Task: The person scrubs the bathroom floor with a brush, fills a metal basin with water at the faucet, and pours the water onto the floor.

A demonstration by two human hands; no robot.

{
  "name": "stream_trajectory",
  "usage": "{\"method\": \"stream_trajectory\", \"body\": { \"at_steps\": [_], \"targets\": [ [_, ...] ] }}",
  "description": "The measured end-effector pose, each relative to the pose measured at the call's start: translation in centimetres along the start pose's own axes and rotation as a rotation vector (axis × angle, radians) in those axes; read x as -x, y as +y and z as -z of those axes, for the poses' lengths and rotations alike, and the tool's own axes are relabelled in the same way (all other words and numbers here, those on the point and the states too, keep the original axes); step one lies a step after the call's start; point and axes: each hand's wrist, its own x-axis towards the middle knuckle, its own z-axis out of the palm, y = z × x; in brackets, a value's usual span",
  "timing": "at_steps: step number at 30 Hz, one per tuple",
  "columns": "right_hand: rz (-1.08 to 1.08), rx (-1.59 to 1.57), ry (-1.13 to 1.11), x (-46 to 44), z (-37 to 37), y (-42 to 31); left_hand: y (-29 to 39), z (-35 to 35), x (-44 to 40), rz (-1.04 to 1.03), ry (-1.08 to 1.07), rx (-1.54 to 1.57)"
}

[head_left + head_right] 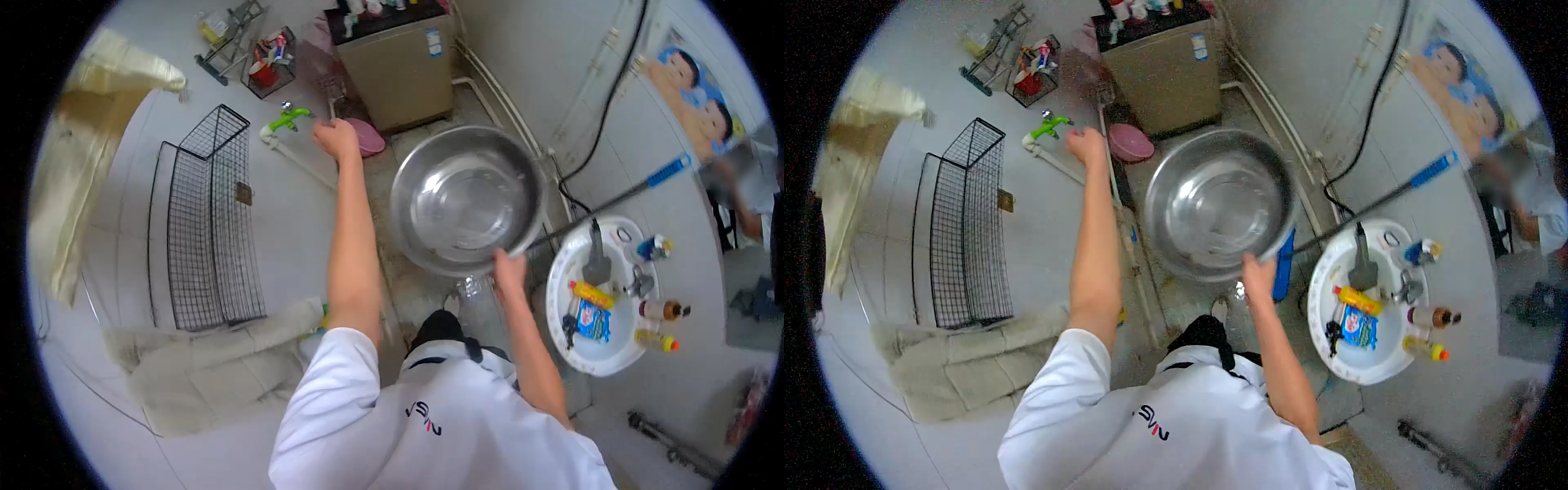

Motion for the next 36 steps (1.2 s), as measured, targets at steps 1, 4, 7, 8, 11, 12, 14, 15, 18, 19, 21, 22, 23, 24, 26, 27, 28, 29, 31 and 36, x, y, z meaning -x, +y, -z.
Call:
{"method": "stream_trajectory", "body": {
  "at_steps": [1, 4, 7, 8, 11, 12, 14, 15, 18, 19, 21, 22, 23, 24, 26, 27, 28, 29, 31, 36],
  "targets": [
    [-0.186, -0.068, 0.001, -1.6, -3.6, -1.5, 1.8, 0.4, -1.3, -0.125, -0.015, -0.159],
    [-0.349, -0.273, -0.286, -6.8, -11.7, -2.2, 1.2, -0.4, -6.4, -0.288, -0.049, -0.493],
    [-0.39, -0.316, -0.355, -9.6, -19.0, -3.7, -1.1, -1.7, -10.5, -0.396, -0.026, -0.712],
    [-0.406, -0.339, -0.378, -10.8, -20.7, -4.1, -3.1, -2.2, -12.3, -0.539, -0.071, -0.831],
    [-0.41, -0.216, -0.495, -14.0, -24.4, -5.3, -4.7, -2.3, -15.5, -0.734, -0.176, -0.995],
    [-0.408, -0.206, -0.516, -15.0, -25.2, -5.6, -4.7, -2.4, -16.6, -0.795, -0.234, -1.02],
    [-0.283, -0.11, -0.583, -17.0, -26.6, -5.9, -2.0, -1.7, -16.8, -0.68, -0.324, -1.088],
    [-0.286, -0.103, -0.606, -17.5, -27.2, -6.5, -0.6, -1.7, -16.7, -0.572, -0.439, -1.138],
    [-0.327, -0.006, -0.606, -18.9, -28.4, -8.6, 0.3, -2.2, -17.3, -0.666, -0.303, -1.202],
    [-0.364, 0.012, -0.655, -20.0, -28.6, -8.8, 0.5, -2.6, -17.4, -0.632, -0.294, -1.226],
    [-0.422, 0.04, -0.73, -22.9, -29.2, -9.1, 1.1, -3.6, -17.8, -0.583, -0.241, -1.292],
    [-0.486, 0.031, -0.818, -24.2, -29.4, -9.2, 1.0, -4.1, -18.0, -0.56, -0.235, -1.317],
    [-0.541, 0.021, -0.905, -25.5, -30.0, -9.6, 1.2, -4.8, -18.5, -0.509, -0.252, -1.364],
    [-0.547, 0.032, -0.928, -26.4, -30.2, -9.9, 1.4, -5.5, -19.1, -0.457, -0.266, -1.404],
    [-0.532, 0.149, -0.852, -26.2, -30.4, -12.0, 1.5, -5.8, -19.8, -0.354, -0.278, -1.41],
    [-0.536, 0.172, -0.887, -26.4, -30.8, -12.2, 1.7, -5.9, -20.0, -0.284, -0.302, -1.393],
    [-0.58, 0.21, -0.83, -26.7, -31.0, -12.4, 1.4, -5.9, -20.1, -0.242, -0.274, -1.407],
    [-0.617, 0.25, -0.771, -27.2, -31.2, -12.7, 1.0, -6.3, -20.4, -0.215, -0.267, -1.404],
    [-0.64, 0.289, -0.92, -29.7, -31.3, -10.8, 1.2, -6.5, -20.6, -0.129, -0.283, -1.391],
    [-0.619, 0.33, -0.961, -29.4, -32.6, -13.6, 1.0, -6.5, -20.8, -0.141, -0.217, -1.33]
  ]
}}
